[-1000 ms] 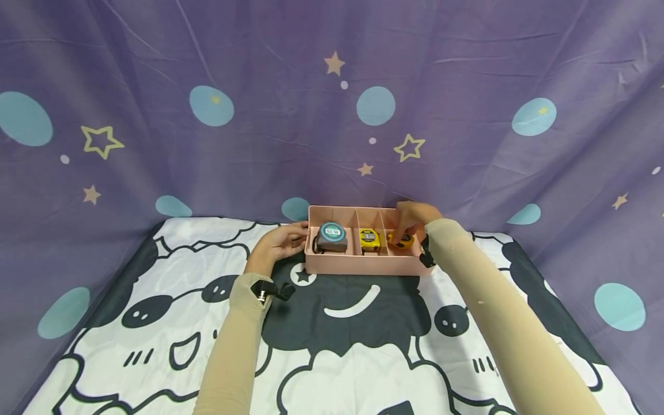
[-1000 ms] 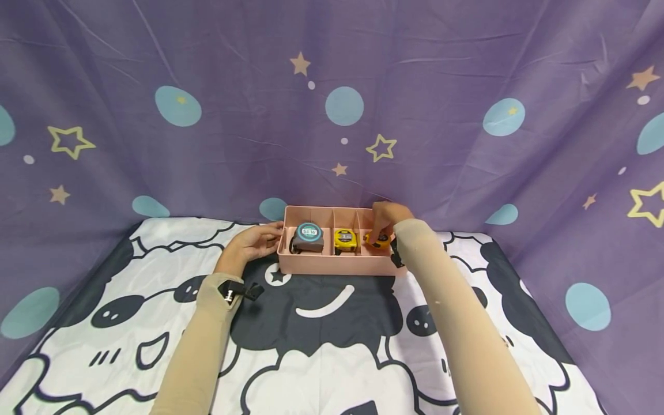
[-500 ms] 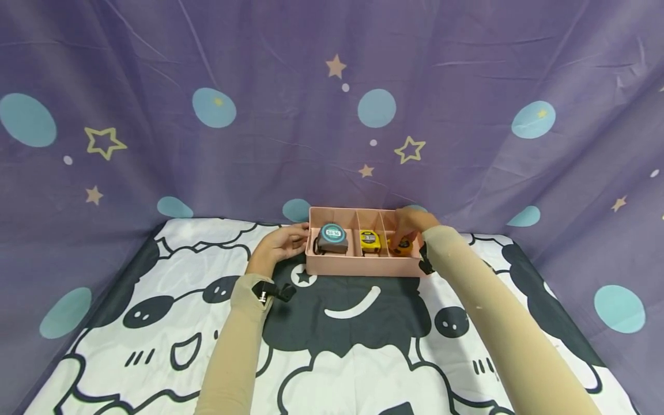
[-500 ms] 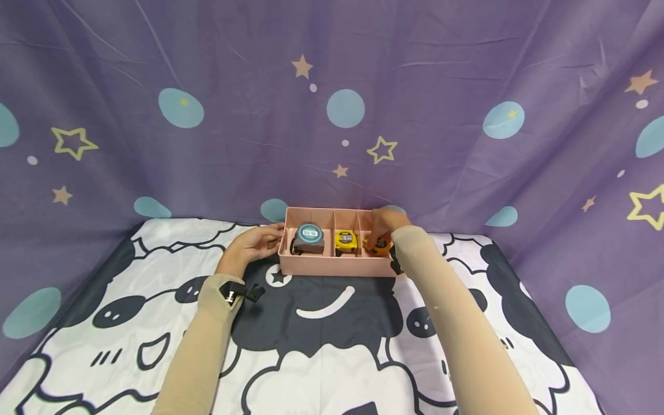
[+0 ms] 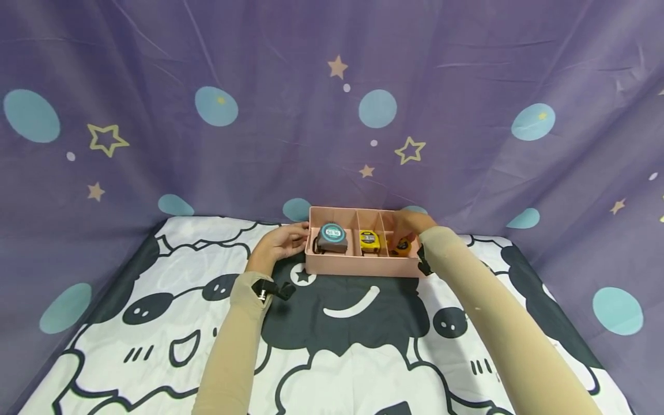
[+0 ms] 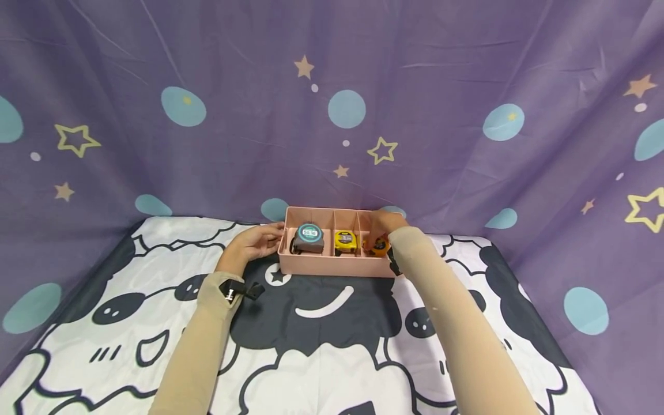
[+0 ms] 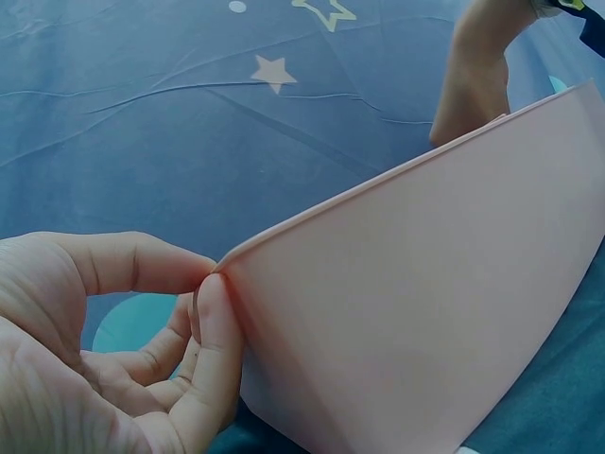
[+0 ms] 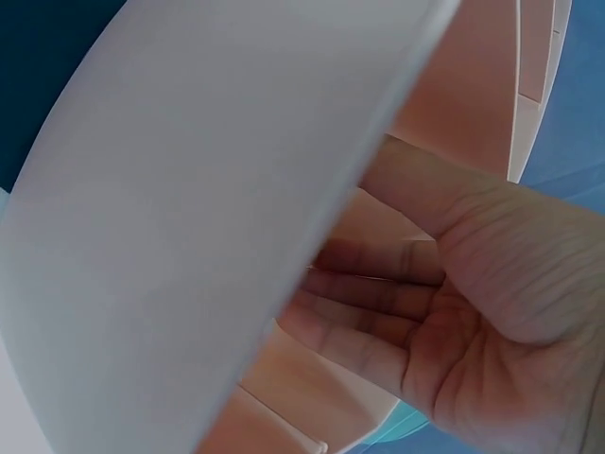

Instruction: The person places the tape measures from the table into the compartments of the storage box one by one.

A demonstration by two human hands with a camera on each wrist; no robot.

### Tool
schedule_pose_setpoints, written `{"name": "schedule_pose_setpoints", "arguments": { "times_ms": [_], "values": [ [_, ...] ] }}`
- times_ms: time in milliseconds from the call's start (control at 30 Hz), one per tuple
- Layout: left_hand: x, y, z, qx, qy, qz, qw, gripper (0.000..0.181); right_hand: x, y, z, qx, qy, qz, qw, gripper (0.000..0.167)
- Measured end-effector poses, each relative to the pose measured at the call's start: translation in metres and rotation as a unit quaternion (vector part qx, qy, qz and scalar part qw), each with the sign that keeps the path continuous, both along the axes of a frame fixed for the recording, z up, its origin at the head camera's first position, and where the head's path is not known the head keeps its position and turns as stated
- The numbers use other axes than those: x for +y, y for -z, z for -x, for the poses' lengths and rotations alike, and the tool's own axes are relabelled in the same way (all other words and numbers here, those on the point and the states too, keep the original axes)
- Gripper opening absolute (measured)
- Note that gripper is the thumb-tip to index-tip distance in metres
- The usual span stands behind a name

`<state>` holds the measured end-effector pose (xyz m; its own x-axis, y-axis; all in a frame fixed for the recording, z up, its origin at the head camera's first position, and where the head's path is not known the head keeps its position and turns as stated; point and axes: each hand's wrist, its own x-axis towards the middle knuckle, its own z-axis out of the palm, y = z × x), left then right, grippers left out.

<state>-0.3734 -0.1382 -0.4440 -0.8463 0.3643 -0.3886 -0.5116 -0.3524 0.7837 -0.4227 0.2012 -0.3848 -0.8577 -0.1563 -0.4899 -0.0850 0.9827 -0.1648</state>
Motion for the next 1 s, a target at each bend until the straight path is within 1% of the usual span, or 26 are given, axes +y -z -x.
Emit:
{"name": "schedule_pose_setpoints", "arguments": {
  "times_ms": [100,233,400,500,600,667,767,833,867,900,933,967,1000],
  "values": [
    [0.001,0.001,0.001,-0.002,0.001,0.001,1.0000,0.027,-0.001,-0.001,-0.001,-0.003,0.006,-0.007,1.0000,0.043],
    [0.002,0.003,0.002,-0.002,0.005,0.001,1.0000,0.029,-0.002,-0.002,0.000,-0.010,0.011,-0.022,0.9996,0.038],
    [0.002,0.005,0.003,0.001,0.009,0.000,1.0000,0.021,-0.002,-0.005,-0.001,-0.009,-0.001,-0.029,0.9995,0.031],
    [0.001,0.005,0.004,-0.002,0.010,0.003,0.9999,0.020,-0.003,-0.010,0.000,-0.012,-0.017,-0.033,0.9992,0.030],
    [-0.001,0.003,0.007,-0.002,0.007,0.010,0.9999,0.021,-0.006,-0.015,0.005,-0.012,-0.031,-0.041,0.9986,0.031],
    [-0.003,0.002,0.009,-0.001,0.004,0.021,0.9998,0.025,-0.007,-0.019,0.007,-0.013,-0.037,-0.042,0.9984,0.033],
    [-0.002,0.001,0.012,-0.004,-0.004,0.055,0.9985,0.042,-0.007,-0.024,0.009,-0.025,-0.036,-0.032,0.9985,0.033],
    [0.000,-0.001,0.014,-0.003,-0.019,0.091,0.9957,0.052,-0.007,-0.029,0.010,-0.020,-0.052,-0.030,0.9980,0.033],
    [0.002,-0.002,0.014,0.002,-0.032,0.114,0.9930,0.056,-0.007,-0.032,0.010,-0.007,-0.065,-0.026,0.9975,0.034],
    [0.003,-0.004,0.014,0.015,-0.048,0.137,0.9893,0.058,-0.007,-0.036,0.011,0.010,-0.086,-0.020,0.9961,0.034],
    [0.005,-0.008,0.013,0.031,-0.069,0.161,0.9840,0.058,-0.008,-0.041,0.010,0.035,-0.102,-0.010,0.9941,0.028],
    [0.007,-0.011,0.012,0.054,-0.092,0.186,0.9767,0.057,-0.009,-0.047,0.009,0.064,-0.118,-0.002,0.9910,0.024],
    [0.009,-0.015,0.011,0.085,-0.117,0.208,0.9673,0.055,-0.010,-0.053,0.009,0.096,-0.139,0.010,0.9856,0.022]
  ]
}}
